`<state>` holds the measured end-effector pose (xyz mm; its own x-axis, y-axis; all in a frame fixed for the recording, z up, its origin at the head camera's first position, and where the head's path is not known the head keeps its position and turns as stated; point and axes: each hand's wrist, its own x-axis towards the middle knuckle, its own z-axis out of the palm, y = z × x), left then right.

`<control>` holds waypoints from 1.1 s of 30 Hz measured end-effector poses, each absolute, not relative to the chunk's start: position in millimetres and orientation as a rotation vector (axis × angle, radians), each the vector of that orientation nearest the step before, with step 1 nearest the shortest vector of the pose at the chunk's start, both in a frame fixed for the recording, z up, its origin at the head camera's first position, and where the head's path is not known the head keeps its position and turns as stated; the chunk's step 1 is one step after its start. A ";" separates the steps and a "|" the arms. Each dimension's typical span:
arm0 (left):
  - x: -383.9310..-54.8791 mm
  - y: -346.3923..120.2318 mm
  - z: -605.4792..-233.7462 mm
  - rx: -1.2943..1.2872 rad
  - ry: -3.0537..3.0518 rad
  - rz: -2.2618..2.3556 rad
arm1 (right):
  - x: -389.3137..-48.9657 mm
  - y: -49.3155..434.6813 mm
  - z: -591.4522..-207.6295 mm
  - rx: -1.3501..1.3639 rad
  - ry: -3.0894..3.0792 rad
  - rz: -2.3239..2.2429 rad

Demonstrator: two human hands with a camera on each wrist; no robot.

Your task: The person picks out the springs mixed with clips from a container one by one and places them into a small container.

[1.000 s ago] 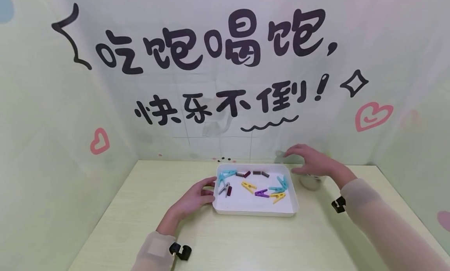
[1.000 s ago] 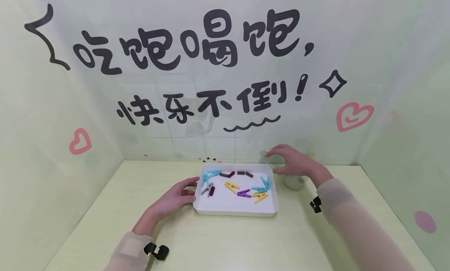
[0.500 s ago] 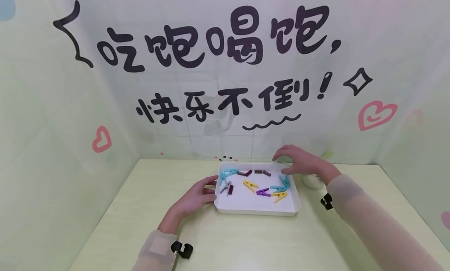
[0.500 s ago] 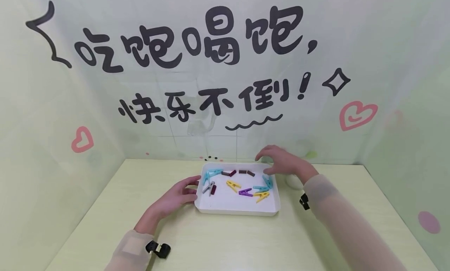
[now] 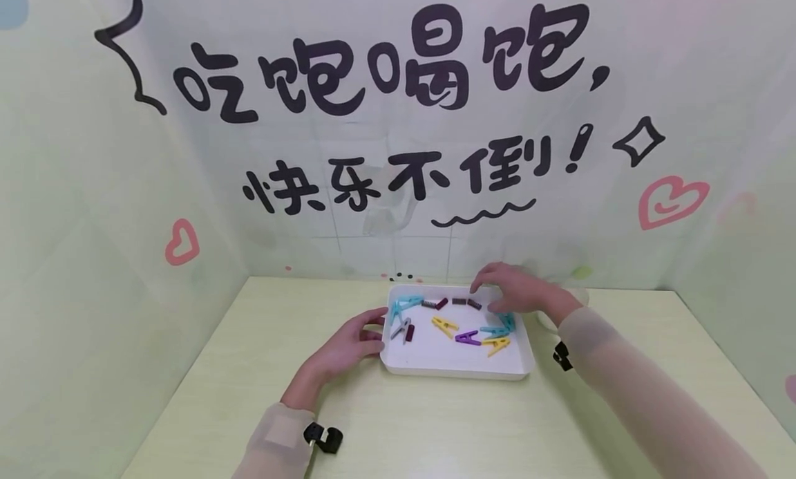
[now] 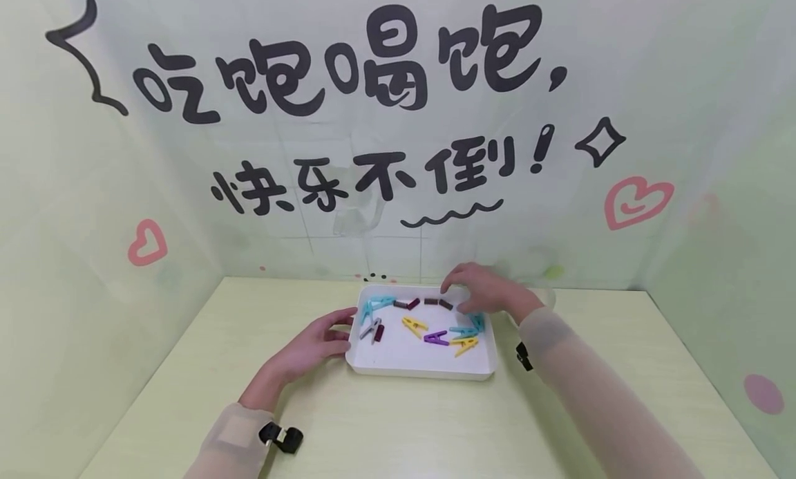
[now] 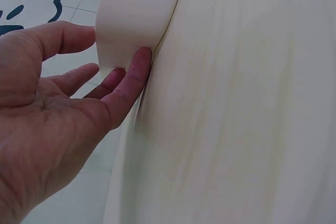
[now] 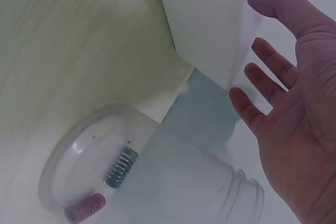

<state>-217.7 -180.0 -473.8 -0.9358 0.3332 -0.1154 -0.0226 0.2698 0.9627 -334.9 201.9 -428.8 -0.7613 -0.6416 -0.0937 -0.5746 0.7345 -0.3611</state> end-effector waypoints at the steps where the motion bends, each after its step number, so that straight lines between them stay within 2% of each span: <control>1: -217.7 -180.2 -473.8 0.286 2.248 1.714 | -335.5 200.8 -430.3 -0.976 2.725 -0.454; 33: -216.7 -179.1 -473.3 0.298 2.273 1.704 | -336.6 182.0 -438.7 -1.060 2.751 -0.167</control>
<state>-216.7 -179.1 -473.3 -0.9384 0.3303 -0.1014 -0.0047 0.2812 0.9596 -336.6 182.0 -438.7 -0.7268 -0.6735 -0.1349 -0.6521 0.7383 -0.1721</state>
